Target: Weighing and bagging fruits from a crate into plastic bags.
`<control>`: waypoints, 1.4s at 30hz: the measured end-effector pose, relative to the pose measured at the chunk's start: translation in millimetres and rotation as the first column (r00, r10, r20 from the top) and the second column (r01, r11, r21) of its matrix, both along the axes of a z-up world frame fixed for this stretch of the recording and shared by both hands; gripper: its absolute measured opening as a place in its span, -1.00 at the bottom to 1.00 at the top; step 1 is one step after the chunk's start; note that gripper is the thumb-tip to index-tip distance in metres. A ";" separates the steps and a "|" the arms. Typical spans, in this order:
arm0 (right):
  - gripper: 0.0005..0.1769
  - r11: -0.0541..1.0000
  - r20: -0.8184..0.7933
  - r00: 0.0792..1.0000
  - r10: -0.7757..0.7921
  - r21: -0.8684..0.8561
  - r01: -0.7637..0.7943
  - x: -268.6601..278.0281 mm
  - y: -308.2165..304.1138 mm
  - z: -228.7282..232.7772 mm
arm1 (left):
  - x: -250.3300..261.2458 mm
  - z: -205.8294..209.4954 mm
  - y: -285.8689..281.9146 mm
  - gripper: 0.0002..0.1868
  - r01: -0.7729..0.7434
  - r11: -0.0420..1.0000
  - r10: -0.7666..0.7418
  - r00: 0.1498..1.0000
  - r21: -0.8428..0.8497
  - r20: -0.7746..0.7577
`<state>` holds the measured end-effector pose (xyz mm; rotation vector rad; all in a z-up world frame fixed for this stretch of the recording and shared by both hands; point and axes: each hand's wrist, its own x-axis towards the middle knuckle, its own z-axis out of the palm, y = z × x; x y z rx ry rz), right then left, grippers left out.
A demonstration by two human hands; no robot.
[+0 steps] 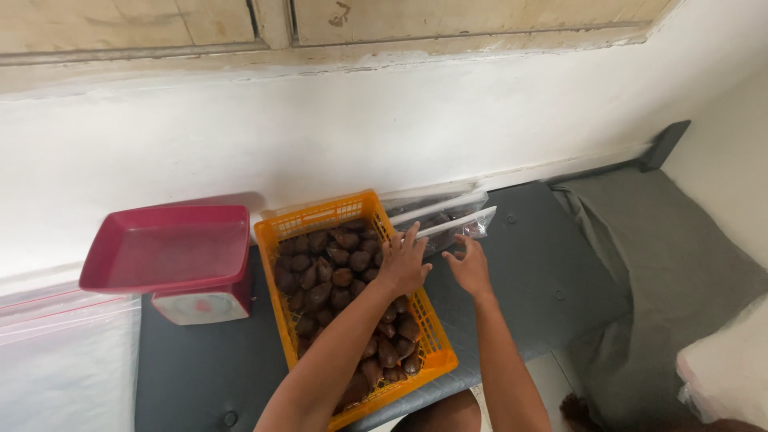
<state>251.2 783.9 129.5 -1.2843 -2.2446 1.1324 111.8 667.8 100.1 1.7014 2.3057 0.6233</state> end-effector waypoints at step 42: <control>-0.48 0.839 0.221 0.846 0.485 0.158 -0.521 -12.4 -279.1 -9.8 | -5.8 -105.7 -578.1 -0.36 -0.886 0.299 0.925 0.360 -0.354 -0.119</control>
